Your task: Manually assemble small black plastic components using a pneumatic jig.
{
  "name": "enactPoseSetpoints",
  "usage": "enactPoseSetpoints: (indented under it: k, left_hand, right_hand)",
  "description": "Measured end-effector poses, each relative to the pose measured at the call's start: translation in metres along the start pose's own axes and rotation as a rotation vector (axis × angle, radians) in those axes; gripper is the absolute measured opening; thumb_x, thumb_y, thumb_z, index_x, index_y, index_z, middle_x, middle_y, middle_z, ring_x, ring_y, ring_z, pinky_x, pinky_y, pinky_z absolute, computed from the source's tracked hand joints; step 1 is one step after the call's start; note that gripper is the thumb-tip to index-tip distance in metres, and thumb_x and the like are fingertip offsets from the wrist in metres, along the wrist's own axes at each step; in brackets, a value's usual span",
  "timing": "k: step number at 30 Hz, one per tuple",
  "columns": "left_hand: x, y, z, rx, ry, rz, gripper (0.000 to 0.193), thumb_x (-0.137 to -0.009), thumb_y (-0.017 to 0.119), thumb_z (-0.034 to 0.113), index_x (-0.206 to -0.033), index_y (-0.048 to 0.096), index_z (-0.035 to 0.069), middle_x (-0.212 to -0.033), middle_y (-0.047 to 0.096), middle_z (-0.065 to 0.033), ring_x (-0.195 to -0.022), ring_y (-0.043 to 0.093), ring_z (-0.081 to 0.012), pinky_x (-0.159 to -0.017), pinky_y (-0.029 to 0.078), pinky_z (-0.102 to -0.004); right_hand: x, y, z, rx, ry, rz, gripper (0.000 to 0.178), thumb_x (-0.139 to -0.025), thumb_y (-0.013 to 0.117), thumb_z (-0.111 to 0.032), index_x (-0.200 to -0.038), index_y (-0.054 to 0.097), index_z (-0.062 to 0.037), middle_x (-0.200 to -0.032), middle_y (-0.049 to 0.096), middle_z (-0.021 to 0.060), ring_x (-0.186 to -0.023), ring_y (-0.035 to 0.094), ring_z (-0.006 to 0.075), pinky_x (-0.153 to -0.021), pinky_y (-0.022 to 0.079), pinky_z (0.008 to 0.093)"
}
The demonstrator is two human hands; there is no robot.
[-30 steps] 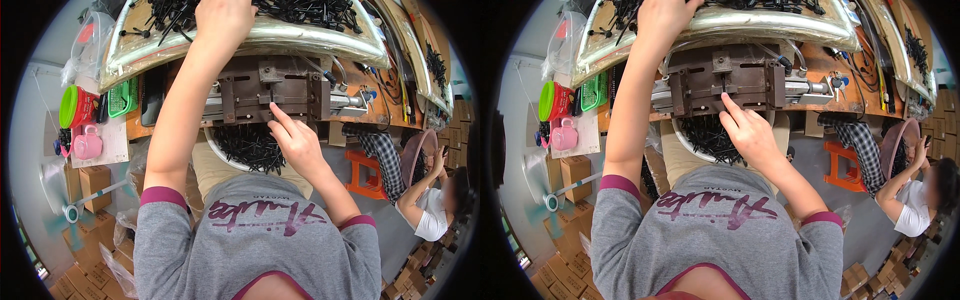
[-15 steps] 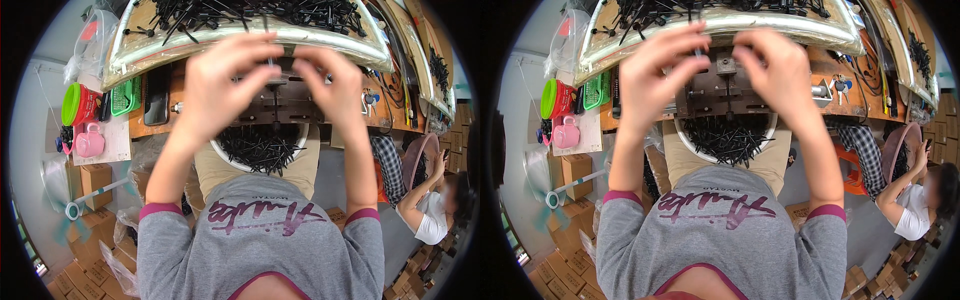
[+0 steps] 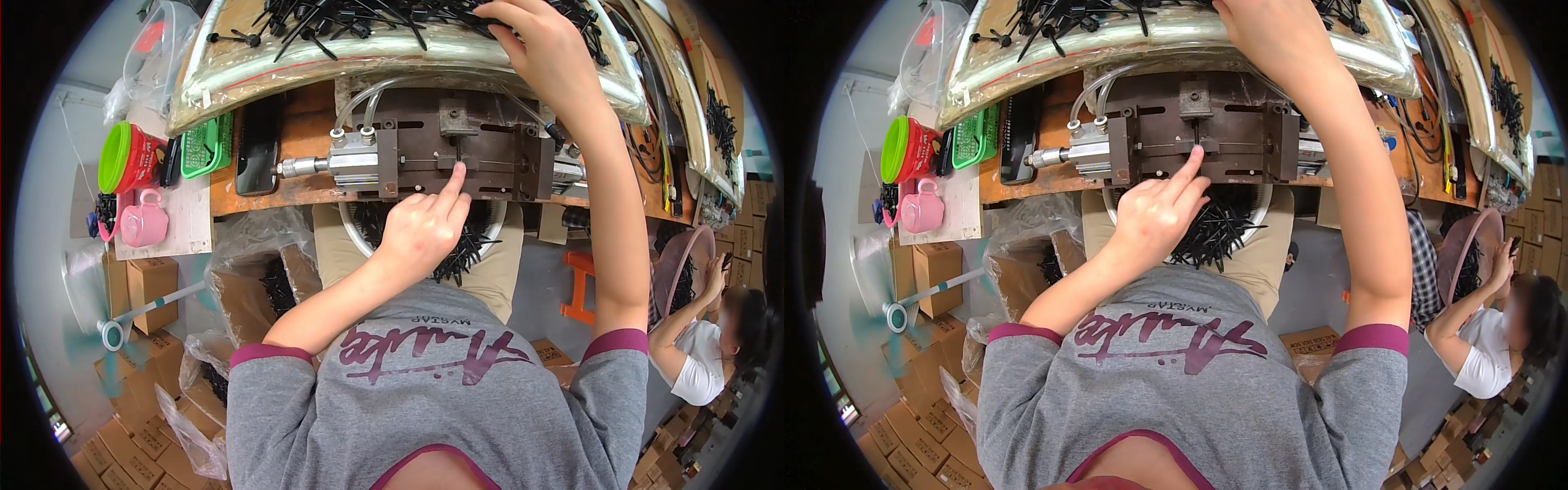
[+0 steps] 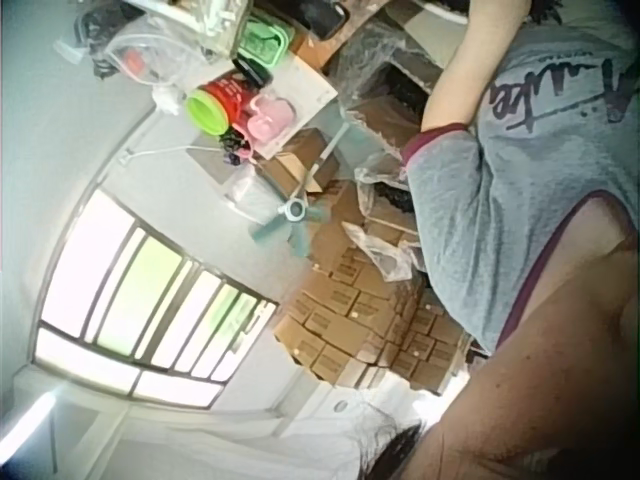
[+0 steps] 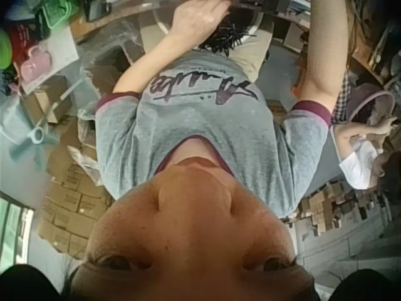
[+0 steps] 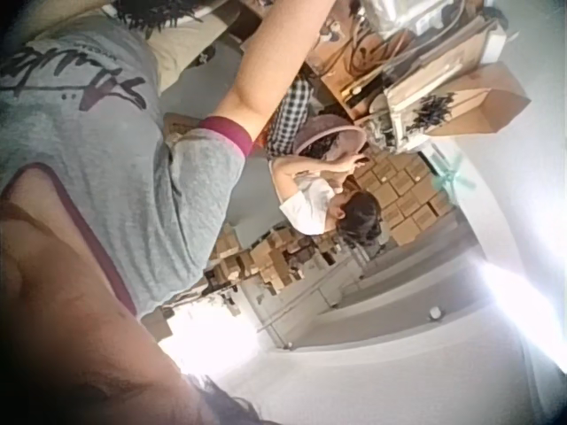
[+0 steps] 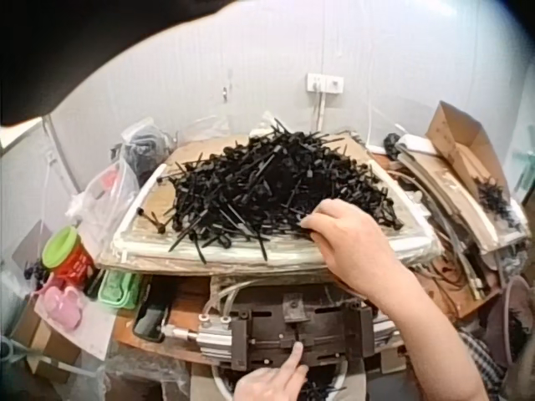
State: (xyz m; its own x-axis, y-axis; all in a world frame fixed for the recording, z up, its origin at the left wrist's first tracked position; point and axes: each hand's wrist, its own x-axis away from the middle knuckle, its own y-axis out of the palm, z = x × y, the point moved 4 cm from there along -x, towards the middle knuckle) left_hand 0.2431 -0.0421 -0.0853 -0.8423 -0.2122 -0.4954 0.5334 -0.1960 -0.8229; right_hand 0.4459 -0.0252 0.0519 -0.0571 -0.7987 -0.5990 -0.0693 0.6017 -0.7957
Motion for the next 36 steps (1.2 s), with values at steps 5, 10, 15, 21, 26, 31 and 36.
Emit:
enactPoseSetpoints:
  k: [5,10,15,21,26,31,36]
  left_hand:
    - [-0.008,0.001,-0.002,-0.061,0.0,-0.08,0.026,-0.075,0.081,0.018,-0.095,0.069,0.008,-0.133,0.065,-0.013,-0.058,0.065,-0.0206,-0.057,0.053,-0.0315]
    - [-0.034,-0.032,-0.012,0.191,-0.038,-0.167,0.025,-0.082,0.08,0.024,-0.1,0.071,0.01,-0.103,0.075,-0.0101,-0.062,0.069,-0.0241,-0.057,0.055,-0.0339]
    - [-0.114,-0.08,-0.042,0.014,0.086,0.335,0.024,-0.083,0.079,0.013,-0.105,0.072,0.007,-0.094,0.072,-0.0085,-0.083,0.072,-0.0192,-0.065,0.058,-0.0307]
    - [-0.195,-0.043,-0.074,-0.137,0.152,0.29,0.021,-0.076,0.073,0.004,-0.096,0.072,0.001,-0.099,0.064,-0.0121,-0.1,0.061,-0.0285,-0.089,0.049,-0.04]
    - [-0.216,-0.032,-0.082,-0.095,0.055,0.115,0.018,-0.078,0.074,0.007,-0.094,0.072,0.001,-0.096,0.064,-0.0147,-0.097,0.063,-0.0311,-0.086,0.051,-0.0402]
    - [-0.2,-0.041,-0.082,0.134,-0.063,0.074,0.019,-0.082,0.074,0.011,-0.097,0.07,0.0,-0.095,0.063,-0.0151,-0.096,0.064,-0.0338,-0.086,0.052,-0.0407]
    - [-0.197,-0.031,-0.082,-0.061,0.108,0.238,0.021,-0.082,0.073,0.012,-0.099,0.07,0.001,-0.098,0.063,-0.0149,-0.095,0.064,-0.0327,-0.084,0.052,-0.0422]
  right_hand:
    - [0.054,-0.02,-0.012,-0.229,0.241,0.083,0.025,-0.078,0.084,-0.013,-0.097,0.071,-0.0041,-0.088,0.069,0.0045,-0.069,0.067,0.0112,-0.061,0.054,0.0261]
    - [0.12,-0.006,-0.038,-0.557,0.47,0.102,0.025,-0.075,0.084,-0.005,-0.096,0.07,-0.0028,-0.092,0.067,0.0078,-0.076,0.07,0.0168,-0.065,0.058,0.0279]
    - [0.167,0.016,-0.081,-0.317,0.278,-0.066,0.025,-0.08,0.075,-0.003,-0.103,0.067,-0.0036,-0.122,0.064,0.0138,-0.092,0.07,0.0294,-0.076,0.059,0.0351]
    - [0.161,0.04,-0.102,-0.084,0.125,-0.237,0.022,-0.079,0.071,-0.003,-0.099,0.061,0.0002,-0.137,0.06,0.0196,-0.075,0.07,0.024,-0.066,0.057,0.0333]
    - [0.158,0.044,-0.1,-0.035,0.148,-0.305,0.021,-0.081,0.071,-0.005,-0.099,0.062,-0.0013,-0.136,0.062,0.0193,-0.061,0.066,0.0221,-0.057,0.055,0.0325]
    - [0.154,0.038,-0.097,-0.079,0.183,-0.399,0.024,-0.081,0.075,-0.01,-0.1,0.064,-0.0025,-0.133,0.064,0.0164,-0.066,0.069,0.027,-0.061,0.057,0.0358]
    - [0.127,0.018,-0.084,-0.228,0.151,-0.252,0.026,-0.084,0.075,-0.017,-0.104,0.064,-0.0062,-0.104,0.072,0.0112,-0.076,0.07,0.0316,-0.071,0.057,0.0395]
